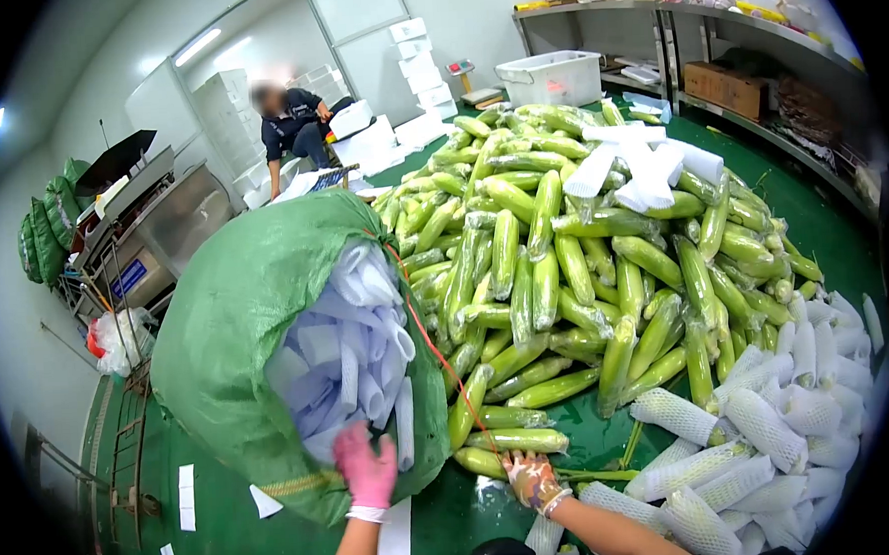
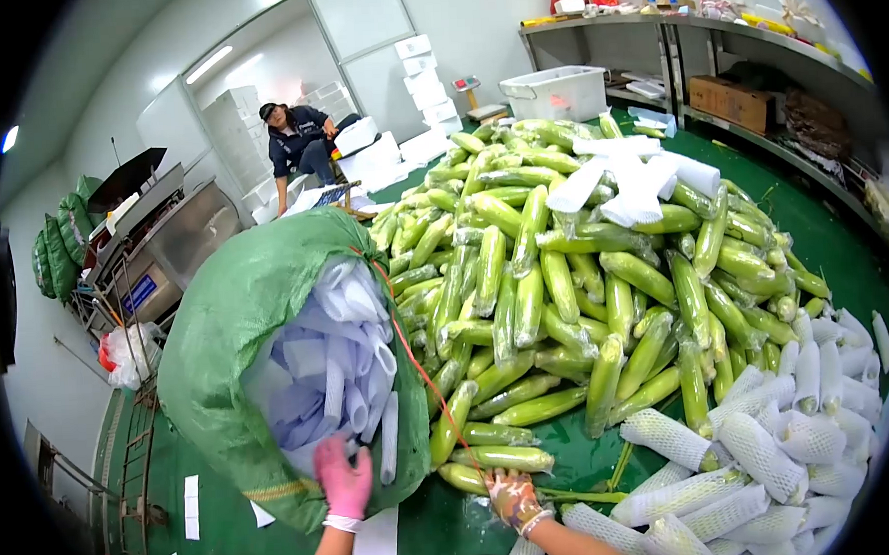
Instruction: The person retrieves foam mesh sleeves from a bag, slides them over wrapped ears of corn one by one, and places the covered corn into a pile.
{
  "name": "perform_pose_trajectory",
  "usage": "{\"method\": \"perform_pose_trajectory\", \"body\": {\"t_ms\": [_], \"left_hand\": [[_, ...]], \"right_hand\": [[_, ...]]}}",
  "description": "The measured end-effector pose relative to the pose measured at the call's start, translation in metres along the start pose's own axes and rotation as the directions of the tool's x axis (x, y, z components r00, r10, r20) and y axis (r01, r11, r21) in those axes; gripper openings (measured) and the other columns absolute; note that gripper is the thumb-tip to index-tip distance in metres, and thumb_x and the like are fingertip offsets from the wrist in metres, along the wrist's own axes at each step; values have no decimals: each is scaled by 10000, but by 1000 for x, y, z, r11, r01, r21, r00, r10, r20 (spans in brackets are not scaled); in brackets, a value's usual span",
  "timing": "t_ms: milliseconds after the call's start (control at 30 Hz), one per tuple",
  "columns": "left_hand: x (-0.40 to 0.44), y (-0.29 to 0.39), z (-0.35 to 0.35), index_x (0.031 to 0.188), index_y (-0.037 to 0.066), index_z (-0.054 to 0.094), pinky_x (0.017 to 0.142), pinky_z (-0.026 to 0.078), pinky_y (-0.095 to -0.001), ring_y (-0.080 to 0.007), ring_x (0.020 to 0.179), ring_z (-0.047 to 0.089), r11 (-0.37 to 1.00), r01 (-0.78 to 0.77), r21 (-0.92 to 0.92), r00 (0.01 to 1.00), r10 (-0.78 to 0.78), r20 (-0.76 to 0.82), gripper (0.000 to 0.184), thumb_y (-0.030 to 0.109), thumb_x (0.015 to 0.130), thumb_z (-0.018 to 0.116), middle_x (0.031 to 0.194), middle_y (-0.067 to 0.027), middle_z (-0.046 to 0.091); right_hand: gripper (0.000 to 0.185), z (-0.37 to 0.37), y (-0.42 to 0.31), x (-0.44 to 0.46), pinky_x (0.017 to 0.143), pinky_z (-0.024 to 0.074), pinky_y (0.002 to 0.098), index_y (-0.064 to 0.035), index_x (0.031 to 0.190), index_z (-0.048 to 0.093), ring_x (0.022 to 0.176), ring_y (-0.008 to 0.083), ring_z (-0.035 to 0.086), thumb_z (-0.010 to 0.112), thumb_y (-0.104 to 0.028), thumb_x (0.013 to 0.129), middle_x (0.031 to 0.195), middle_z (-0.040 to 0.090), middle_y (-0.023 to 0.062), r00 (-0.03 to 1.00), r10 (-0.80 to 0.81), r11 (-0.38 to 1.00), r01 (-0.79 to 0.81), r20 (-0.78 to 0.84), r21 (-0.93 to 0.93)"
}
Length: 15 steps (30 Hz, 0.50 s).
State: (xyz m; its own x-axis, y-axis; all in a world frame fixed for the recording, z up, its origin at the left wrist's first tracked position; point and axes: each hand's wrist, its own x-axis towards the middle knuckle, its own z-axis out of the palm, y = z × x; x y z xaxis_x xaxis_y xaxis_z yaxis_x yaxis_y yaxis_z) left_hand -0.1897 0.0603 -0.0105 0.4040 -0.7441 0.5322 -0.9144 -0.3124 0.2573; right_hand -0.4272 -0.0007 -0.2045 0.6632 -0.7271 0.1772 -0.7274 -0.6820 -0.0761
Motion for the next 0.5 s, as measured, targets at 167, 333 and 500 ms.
{"method": "perform_pose_trajectory", "body": {"t_ms": [167, 333, 500], "left_hand": [[-13, -190, 74, 1424, 37, 269, 1124, 195, -445, -412, 1330, 276, 948, 312, -65, 945, -303, 121, 821, 168, 716, 663, 1420, -244, 315], [2, -240, 83, 1470, 24, 161, 1157, 133, -397, -394, 1398, 160, 880, 475, -28, 840, -443, 313, 946, 159, 692, 682, 1470, -271, 232], [-1, -289, 97, 1396, 62, 312, 1117, 174, -521, -427, 1329, 274, 816, 167, 554, 984, -172, -43, 916, 218, 599, 738, 1387, -260, 346]], "right_hand": [[506, -28, 13, 4, 786, 525, 426, -36, 1085, 522, 933, 326, 621, 701, -338, 720, 1022, 600, 169, 886, 123, 931, -259, 448, 258], [529, -89, 47, -2, 735, 512, 419, -86, 1044, 511, 898, 267, 611, 723, -358, 643, 961, 578, 104, 942, 3, 980, -70, 336, 188], [473, -101, 83, 29, 827, 438, 461, -91, 1060, 531, 1032, 290, 526, 685, -293, 661, 1061, 548, 109, 958, 37, 999, -37, 284, -2]]}}
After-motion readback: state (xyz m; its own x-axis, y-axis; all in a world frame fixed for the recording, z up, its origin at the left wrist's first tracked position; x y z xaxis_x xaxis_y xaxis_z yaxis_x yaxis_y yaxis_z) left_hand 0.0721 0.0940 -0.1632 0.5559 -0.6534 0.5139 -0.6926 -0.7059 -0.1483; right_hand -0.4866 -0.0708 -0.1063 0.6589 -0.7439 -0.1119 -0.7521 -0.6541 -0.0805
